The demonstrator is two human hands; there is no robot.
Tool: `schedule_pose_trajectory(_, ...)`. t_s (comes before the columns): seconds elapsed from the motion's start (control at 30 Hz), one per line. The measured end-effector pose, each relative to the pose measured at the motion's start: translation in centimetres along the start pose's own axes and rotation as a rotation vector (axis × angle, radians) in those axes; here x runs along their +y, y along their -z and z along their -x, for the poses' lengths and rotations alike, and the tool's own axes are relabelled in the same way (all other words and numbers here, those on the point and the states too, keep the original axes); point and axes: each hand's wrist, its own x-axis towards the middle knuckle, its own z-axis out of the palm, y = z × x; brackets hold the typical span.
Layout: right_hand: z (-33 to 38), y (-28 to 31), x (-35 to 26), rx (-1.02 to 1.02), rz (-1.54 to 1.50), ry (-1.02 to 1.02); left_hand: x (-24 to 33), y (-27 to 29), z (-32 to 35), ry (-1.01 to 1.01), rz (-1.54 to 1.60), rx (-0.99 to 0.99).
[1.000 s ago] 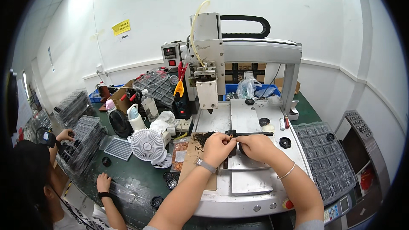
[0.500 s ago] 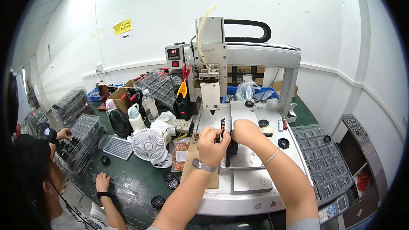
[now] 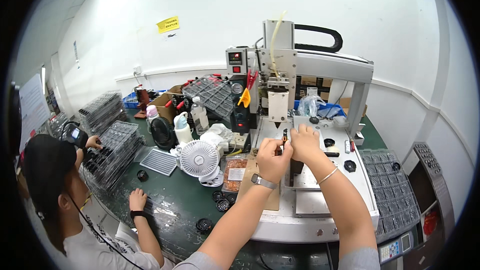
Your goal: The person operates an automated machine by placing electronic components into a fixture, pressing control buttons to activate the machine, and assembling the parts together by hand.
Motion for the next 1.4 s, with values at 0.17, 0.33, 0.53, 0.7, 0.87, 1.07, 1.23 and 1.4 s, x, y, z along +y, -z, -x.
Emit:
schedule_pose_trajectory(0.17, 0.2, -3.6, -0.5, 0.109, -0.271, -0.014, 2.1, 2.2, -0.7, 0.091, 0.182, 0.073)
schedule_pose_trajectory(0.33, 13.0, 3.5, 2.3, 0.244, -0.299, 0.275, 7.1, 12.9, 2.5, -0.039, 0.074, 0.001)
schedule_pose_trajectory(0.53, 33.5, 4.8, 5.2, 0.022, -0.126, -0.007, 6.1, 29.8, 9.1, 0.143, -0.612, -0.057)
schedule_pose_trajectory(0.7, 37.1, -2.6, 5.6, 0.103, -0.174, -0.181, 1.9, 32.2, 13.9, 0.141, -1.105, -0.503)
schedule_pose_trajectory(0.87, 38.3, -6.8, 4.3, 0.283, -0.206, -0.317, 0.9, 30.9, 15.3, 0.125, -1.057, -0.620)
schedule_pose_trajectory(1.07, 39.7, -7.9, 5.5, 0.205, -0.230, -0.342, 4.5, 28.1, 14.2, 0.150, -0.823, -0.549)
schedule_pose_trajectory(1.23, 39.5, -8.3, 4.2, -0.927, -1.372, -0.017, 8.9, 25.7, 10.6, 0.070, -0.590, -0.545)
schedule_pose_trajectory(1.4, 36.2, -9.1, -1.0, -1.512, -1.420, -0.323, 10.5, 22.8, 8.6, 0.005, -0.447, -0.622)
